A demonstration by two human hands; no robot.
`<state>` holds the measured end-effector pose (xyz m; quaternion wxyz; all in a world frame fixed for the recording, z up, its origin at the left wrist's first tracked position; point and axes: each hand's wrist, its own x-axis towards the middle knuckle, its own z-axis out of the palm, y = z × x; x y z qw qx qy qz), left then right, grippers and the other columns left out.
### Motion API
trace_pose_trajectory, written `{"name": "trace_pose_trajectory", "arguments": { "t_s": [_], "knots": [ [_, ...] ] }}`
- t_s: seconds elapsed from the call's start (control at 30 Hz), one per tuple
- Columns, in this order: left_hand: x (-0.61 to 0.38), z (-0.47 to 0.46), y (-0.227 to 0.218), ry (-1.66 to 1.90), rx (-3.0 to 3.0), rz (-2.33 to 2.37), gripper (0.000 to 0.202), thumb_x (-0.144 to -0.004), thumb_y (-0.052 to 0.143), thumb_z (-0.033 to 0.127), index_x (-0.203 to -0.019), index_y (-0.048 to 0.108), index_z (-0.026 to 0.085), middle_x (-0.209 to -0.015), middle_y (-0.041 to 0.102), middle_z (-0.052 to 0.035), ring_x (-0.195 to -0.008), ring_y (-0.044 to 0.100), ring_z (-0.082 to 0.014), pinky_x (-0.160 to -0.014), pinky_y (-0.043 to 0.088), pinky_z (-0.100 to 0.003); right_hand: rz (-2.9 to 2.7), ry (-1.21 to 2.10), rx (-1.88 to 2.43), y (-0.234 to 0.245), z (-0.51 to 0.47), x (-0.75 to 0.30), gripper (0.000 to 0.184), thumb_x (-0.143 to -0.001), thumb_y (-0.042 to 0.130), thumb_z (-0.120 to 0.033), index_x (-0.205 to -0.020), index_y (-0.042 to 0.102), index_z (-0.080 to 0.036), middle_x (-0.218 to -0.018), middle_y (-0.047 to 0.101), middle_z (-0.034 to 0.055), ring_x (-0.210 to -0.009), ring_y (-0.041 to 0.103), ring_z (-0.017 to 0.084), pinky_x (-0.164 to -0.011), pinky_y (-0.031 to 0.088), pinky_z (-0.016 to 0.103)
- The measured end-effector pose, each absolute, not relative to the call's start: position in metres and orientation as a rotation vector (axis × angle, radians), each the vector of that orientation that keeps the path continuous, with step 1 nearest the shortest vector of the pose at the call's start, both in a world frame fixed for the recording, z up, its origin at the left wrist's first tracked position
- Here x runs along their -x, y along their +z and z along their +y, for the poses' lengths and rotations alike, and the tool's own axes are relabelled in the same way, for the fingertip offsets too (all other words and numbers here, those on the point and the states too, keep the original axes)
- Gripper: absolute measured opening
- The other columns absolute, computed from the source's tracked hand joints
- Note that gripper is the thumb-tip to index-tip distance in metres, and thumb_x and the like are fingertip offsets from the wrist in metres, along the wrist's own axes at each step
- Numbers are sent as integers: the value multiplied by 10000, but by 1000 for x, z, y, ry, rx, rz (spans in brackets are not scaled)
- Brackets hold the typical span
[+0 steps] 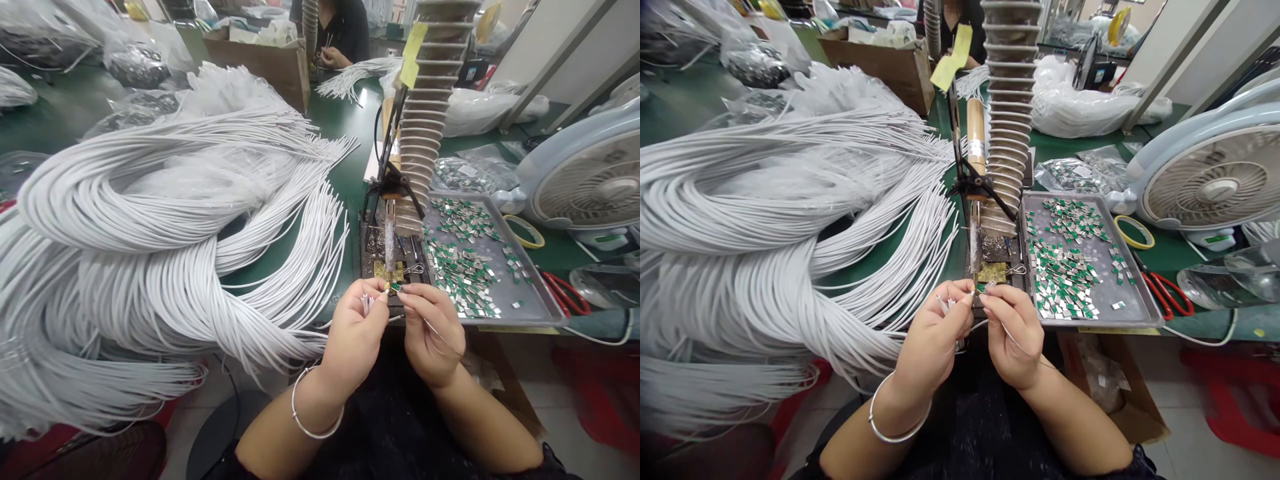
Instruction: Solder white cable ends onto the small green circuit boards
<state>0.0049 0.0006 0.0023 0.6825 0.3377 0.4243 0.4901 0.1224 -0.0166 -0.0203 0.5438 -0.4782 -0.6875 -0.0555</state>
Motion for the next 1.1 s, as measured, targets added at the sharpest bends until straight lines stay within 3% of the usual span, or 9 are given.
{"name": "trace_pose_trajectory", "arguments": {
  "t_s": [0.33,0.6,0.9,1.1],
  "knots": [
    [-4,1,1,1096,-759,943,131,-743,620,234,-691,510,188,-708,506,27,-583,438,-76,-600,395,-205,-1642,-135,1124,-18,-16,-121,268,-845,533,-70,-1030,632,-237,-925,637,69,-839,648,176,-684,579,343],
    [-4,1,-1,1067,-771,955,151,-757,597,235,-679,481,177,-911,569,-17,-587,432,-58,-551,368,-195,-1653,-78,1103,-23,-19,-124,285,-835,530,-50,-1046,627,-215,-946,632,72,-862,636,171,-712,566,335],
    [4,0,-7,1023,-922,972,138,-807,570,217,-693,505,175,-918,568,-24,-776,530,-110,-743,432,-236,-1660,44,1122,-26,-19,-129,342,-858,447,-28,-1110,591,-208,-880,637,63,-793,622,162,-671,545,319],
    [8,1,-7,1009,-1092,1038,112,-818,573,232,-730,549,166,-897,590,-34,-841,556,-144,-810,432,-269,-1744,69,1217,-25,-16,-132,177,-852,517,-92,-967,594,-203,-824,614,39,-768,609,157,-669,534,306]
  ]
}}
